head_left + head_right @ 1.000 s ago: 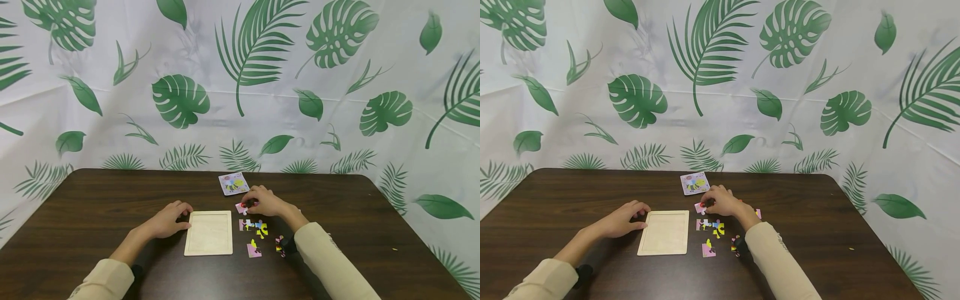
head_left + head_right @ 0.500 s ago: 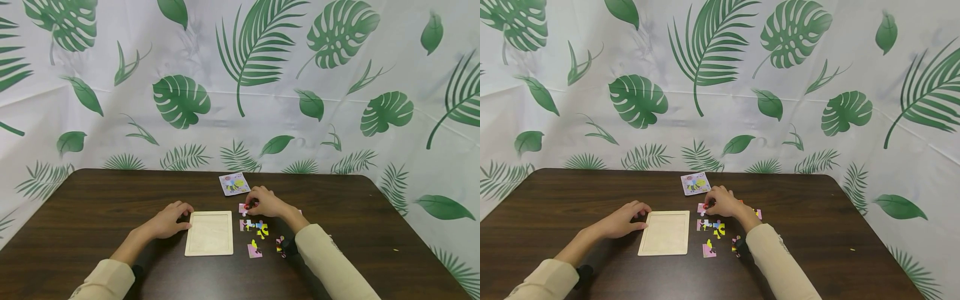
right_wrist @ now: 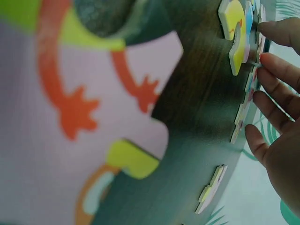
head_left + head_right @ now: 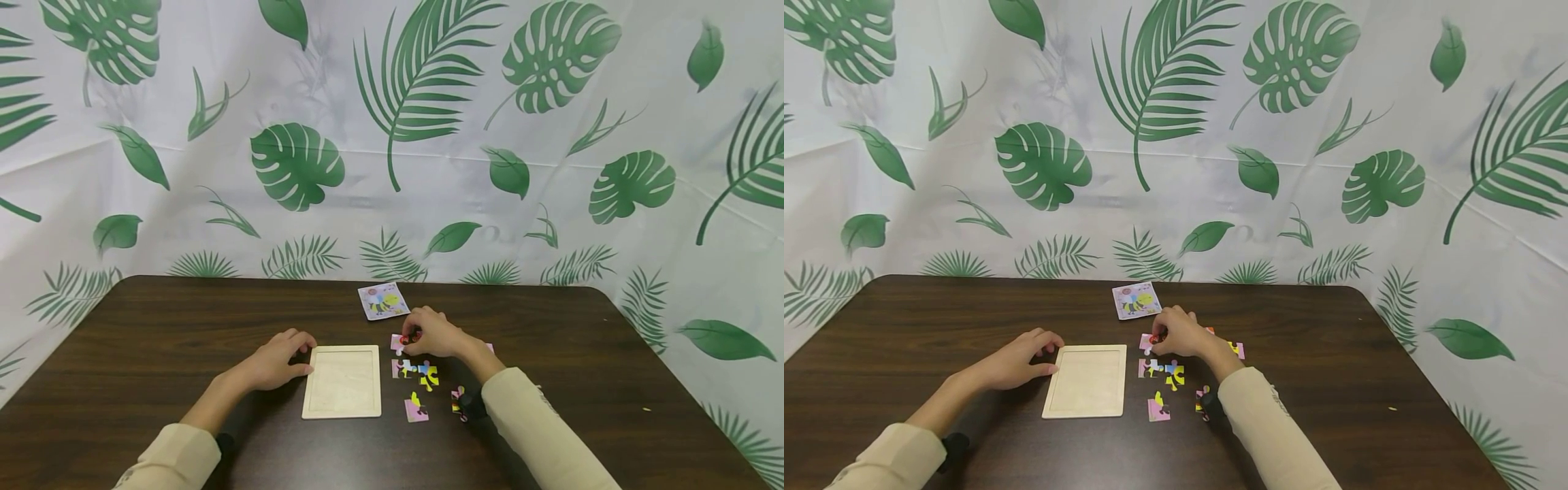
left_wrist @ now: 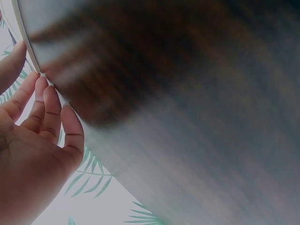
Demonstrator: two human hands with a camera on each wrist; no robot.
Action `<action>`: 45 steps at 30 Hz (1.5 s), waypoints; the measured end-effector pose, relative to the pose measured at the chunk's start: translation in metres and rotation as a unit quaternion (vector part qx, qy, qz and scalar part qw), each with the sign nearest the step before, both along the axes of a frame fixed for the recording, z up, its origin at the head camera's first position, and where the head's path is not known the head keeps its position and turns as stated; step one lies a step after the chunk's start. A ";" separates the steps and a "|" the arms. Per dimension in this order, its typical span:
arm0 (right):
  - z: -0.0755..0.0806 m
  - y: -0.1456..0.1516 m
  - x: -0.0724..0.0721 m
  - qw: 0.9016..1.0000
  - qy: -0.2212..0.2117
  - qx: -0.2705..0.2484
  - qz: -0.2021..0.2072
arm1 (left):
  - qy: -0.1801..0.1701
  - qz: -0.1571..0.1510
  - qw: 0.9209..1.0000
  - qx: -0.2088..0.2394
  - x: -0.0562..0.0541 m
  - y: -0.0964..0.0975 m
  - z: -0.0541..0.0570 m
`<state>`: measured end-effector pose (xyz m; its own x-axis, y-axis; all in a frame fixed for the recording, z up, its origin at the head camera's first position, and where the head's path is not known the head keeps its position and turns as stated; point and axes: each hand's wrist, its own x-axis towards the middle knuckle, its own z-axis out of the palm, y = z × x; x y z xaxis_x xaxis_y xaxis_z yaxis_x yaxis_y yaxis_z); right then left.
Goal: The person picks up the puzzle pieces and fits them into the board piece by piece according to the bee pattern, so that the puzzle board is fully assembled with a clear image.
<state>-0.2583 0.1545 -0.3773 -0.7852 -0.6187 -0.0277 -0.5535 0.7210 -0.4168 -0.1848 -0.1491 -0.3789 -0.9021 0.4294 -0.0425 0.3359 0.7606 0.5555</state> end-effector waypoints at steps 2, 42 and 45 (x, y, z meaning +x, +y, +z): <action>-0.001 0.000 0.001 1.000 0.002 -0.002 0.002 | -0.001 -0.001 1.000 0.001 0.000 0.000 0.000; 0.014 -0.027 0.010 0.996 -0.027 -0.071 0.039 | -0.005 -0.014 1.000 -0.002 0.003 -0.001 0.004; 0.013 -0.034 0.012 0.996 -0.026 -0.068 0.045 | -0.005 -0.013 1.000 -0.003 0.003 -0.001 0.004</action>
<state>-0.2464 0.1201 -0.3638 -0.7254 -0.6879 0.0221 -0.5888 0.6036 -0.5376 -0.1818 -0.1497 -0.3748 -0.8899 0.4531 -0.0530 0.3511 0.7544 0.5545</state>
